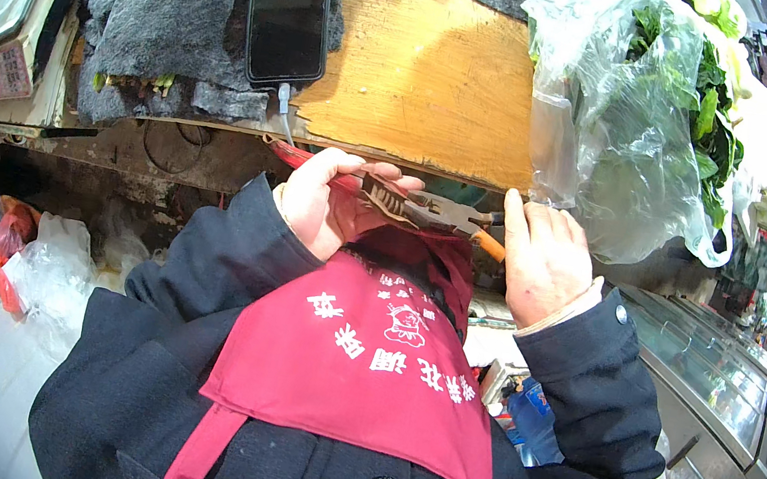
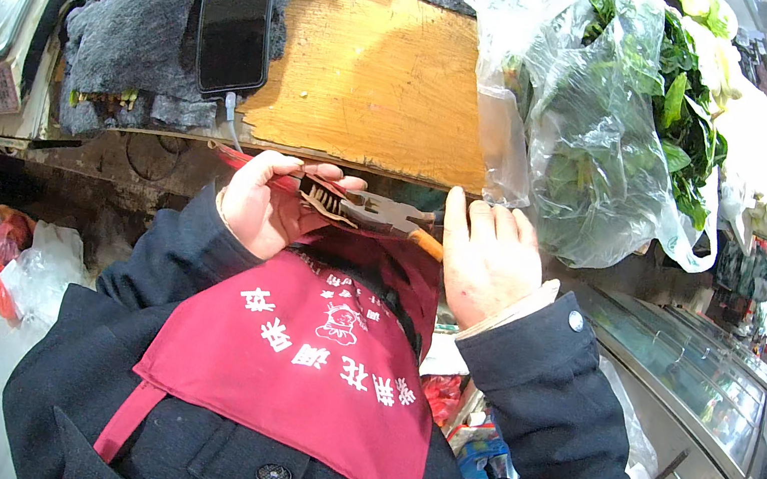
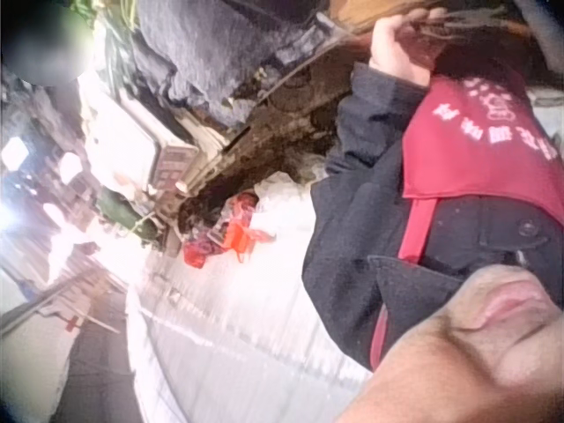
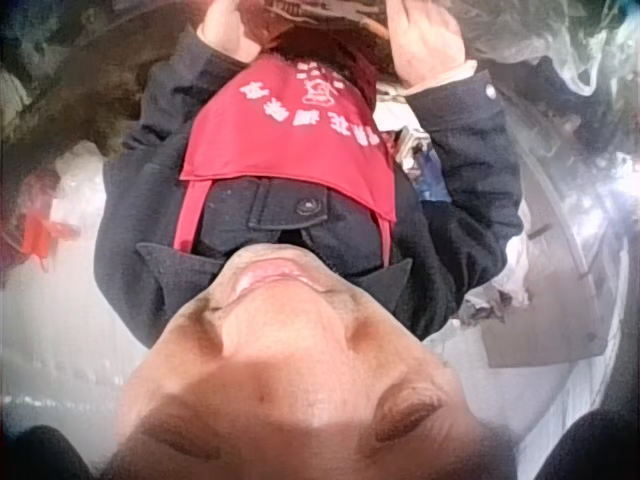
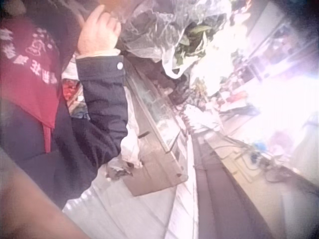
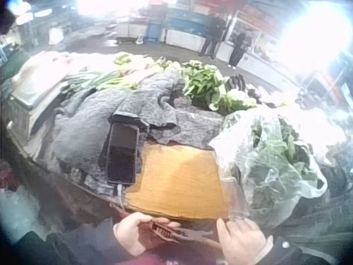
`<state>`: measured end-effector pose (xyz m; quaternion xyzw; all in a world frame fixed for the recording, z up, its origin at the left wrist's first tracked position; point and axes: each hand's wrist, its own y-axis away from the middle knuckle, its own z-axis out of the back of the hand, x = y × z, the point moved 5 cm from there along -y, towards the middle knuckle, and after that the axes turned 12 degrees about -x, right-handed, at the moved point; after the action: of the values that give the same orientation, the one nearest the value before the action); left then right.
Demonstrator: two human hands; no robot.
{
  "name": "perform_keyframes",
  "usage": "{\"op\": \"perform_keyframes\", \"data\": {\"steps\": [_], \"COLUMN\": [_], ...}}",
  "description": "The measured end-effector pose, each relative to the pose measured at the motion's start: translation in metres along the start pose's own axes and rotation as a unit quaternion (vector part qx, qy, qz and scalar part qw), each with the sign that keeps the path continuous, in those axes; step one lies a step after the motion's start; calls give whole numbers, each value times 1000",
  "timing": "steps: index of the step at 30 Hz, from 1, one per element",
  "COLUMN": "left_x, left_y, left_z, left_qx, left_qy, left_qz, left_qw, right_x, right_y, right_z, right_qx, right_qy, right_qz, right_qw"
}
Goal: The person uses pliers to strip the insulation from a red electrical cable, then uses a knife to scrape and clean the exposed metal. The person continues to strip and clean the cable ends throughout the clip.
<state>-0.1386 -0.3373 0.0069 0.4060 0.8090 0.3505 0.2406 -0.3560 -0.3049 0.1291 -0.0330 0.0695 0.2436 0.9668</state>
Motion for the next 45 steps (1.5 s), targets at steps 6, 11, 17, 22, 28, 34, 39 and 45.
{"op": "perform_keyframes", "data": {"steps": [6,11,17,22,28,34,39,45], "left_x": [-2,-2,-3,-26,-61,-57,-61,-65], "left_y": [-2,-4,-6,21,76,37,25,24], "left_z": [5,4,9,17,-55,-74,-78,-80], "left_qx": [5,20,-10,-101,23,0,21,71], "left_qy": [-37,-52,-36,-304,-612,-797,-824,-814], "left_qz": [-12,-29,-3,-42,-702,-580,-537,-556], "left_qw": [999,998,999,946,364,166,179,150], "right_x": [2,-13,-18,-35,-46,-52,-59,-70], "right_y": [10,3,-8,-15,-25,-27,-27,-35], "right_z": [-15,-22,-11,3,2,-4,-11,-19], "right_qx": [25,-20,-35,-34,-41,-31,-27,1], "right_qy": [-37,-94,-71,-28,-31,-54,-76,-91], "right_qz": [-50,-43,-51,-73,-46,-33,-32,-29], "right_qw": [998,994,996,996,998,998,996,995]}}
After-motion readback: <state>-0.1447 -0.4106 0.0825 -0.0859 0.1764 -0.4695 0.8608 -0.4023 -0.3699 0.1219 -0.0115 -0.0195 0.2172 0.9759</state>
